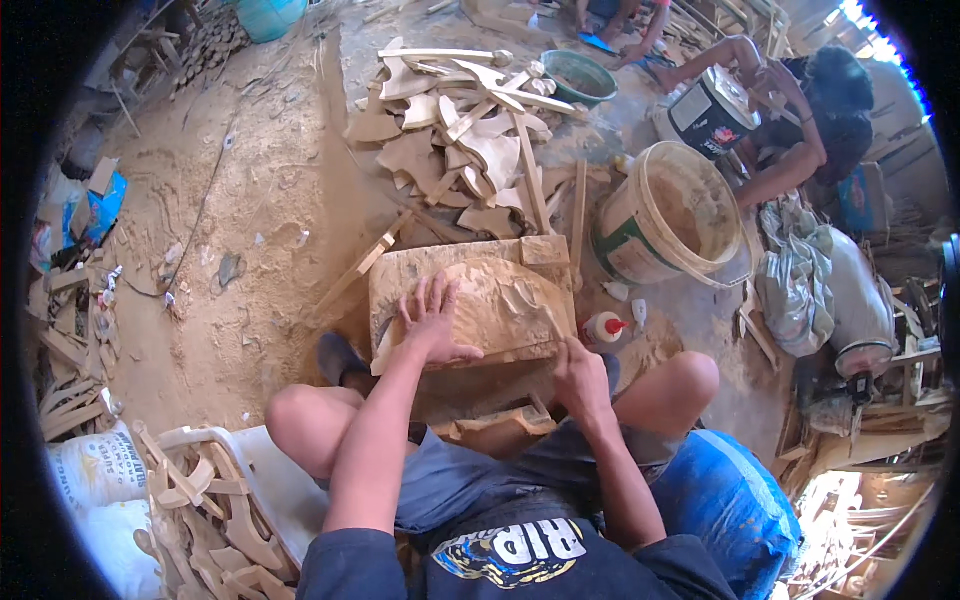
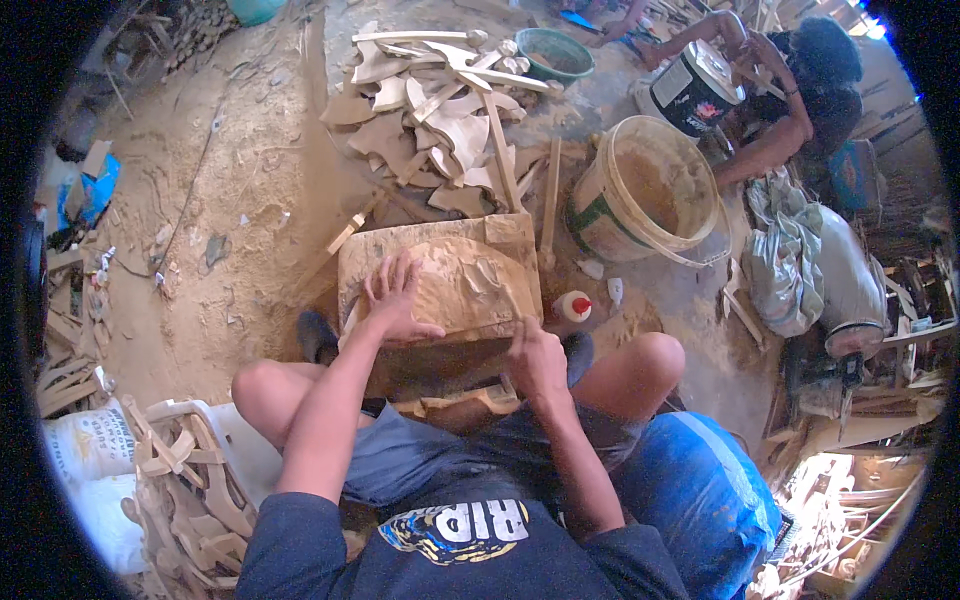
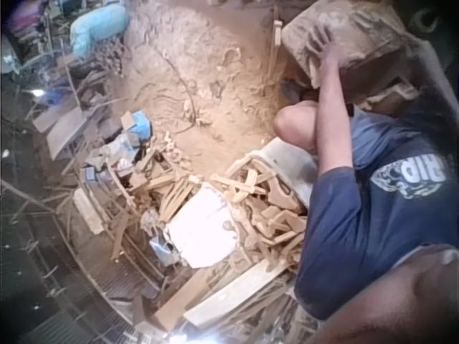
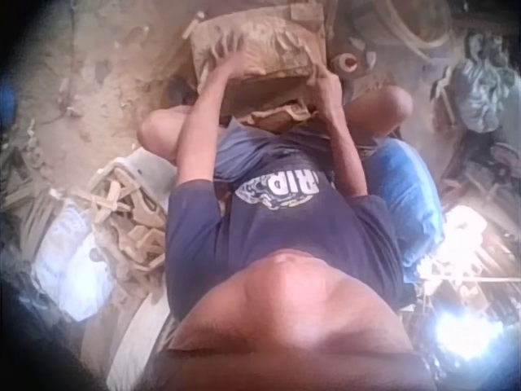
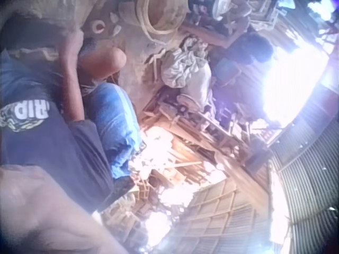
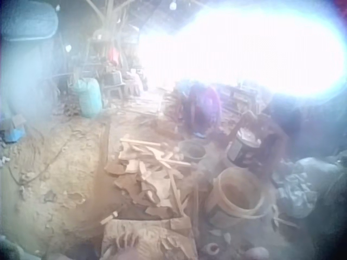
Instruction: The person spreads wood paste onto wooden pieces using a small wooden spatula, then attaches a wooden handle to a wooden axe piece and smooths the paste over the joint with their fingers.
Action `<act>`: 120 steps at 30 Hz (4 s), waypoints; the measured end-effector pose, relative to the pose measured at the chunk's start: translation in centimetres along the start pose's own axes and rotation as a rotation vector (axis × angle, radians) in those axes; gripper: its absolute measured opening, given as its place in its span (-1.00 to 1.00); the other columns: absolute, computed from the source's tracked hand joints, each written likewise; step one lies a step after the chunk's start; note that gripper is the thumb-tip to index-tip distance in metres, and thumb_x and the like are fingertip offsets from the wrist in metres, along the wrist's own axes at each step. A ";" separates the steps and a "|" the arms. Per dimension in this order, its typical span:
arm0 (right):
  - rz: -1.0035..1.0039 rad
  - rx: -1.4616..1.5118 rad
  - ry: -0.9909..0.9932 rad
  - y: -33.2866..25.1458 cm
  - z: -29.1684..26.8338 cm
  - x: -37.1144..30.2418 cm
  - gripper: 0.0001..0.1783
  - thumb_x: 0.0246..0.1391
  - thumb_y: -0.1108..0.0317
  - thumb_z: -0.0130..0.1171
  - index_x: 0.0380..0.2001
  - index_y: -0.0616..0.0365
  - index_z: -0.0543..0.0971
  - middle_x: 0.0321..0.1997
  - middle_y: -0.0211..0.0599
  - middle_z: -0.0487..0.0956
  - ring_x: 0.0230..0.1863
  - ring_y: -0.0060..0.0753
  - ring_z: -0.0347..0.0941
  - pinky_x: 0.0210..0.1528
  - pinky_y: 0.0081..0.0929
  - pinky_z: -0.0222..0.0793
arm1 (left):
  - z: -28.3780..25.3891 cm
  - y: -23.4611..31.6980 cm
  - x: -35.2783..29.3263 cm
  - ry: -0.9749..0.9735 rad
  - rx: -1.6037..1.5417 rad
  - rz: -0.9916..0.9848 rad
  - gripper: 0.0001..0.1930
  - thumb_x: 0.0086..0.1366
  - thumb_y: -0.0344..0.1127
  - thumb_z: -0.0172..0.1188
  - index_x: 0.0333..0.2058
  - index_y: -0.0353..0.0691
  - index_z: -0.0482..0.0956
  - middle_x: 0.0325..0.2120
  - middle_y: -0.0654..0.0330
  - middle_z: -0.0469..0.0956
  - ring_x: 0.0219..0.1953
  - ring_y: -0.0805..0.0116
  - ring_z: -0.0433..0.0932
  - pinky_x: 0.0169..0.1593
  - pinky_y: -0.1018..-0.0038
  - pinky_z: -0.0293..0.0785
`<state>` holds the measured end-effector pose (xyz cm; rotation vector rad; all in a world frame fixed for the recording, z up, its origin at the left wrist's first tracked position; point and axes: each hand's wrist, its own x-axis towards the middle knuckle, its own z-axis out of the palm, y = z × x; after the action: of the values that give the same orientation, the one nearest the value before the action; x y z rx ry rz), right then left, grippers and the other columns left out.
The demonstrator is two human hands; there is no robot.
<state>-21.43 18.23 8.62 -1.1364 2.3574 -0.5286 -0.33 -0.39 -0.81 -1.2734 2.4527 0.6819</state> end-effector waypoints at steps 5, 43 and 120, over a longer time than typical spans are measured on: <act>0.213 0.456 -0.084 4.2 2.6 1.1 -0.57 0.41 0.19 -0.05 -0.42 0.30 0.58 -0.54 -0.03 0.60 -0.46 -0.04 0.59 -0.34 -0.11 0.44 | 0.0 0.2 0.1 0.021 -0.009 0.019 0.65 -0.20 0.64 0.46 0.63 -0.05 -0.36 0.65 0.00 -0.48 0.65 -0.14 -0.59 0.53 -0.38 -0.61; 0.271 1.039 0.063 -0.6 6.9 3.1 -0.60 0.44 0.22 0.00 -0.50 0.18 0.52 -0.61 -0.47 0.46 -0.72 -0.60 0.24 -0.67 -0.46 0.14 | -0.3 0.6 0.1 0.004 0.013 0.003 0.64 -0.19 0.62 0.47 0.63 -0.08 -0.35 0.65 0.04 -0.51 0.65 -0.18 -0.56 0.52 -0.40 -0.57; 0.164 0.521 -0.189 -2.2 3.9 1.6 -0.54 0.26 0.22 0.04 -0.52 0.45 0.63 -0.60 -0.29 0.57 -0.53 -0.44 0.47 -0.41 -0.27 0.37 | 0.7 -0.8 -0.2 0.038 -0.013 0.008 0.70 -0.24 0.66 0.46 0.62 -0.13 -0.38 0.65 0.01 -0.55 0.65 -0.17 -0.58 0.49 -0.47 -0.59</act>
<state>-18.74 15.14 6.18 -0.7125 1.9629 -0.8695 0.49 -0.31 -1.56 -1.2936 2.4889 0.6822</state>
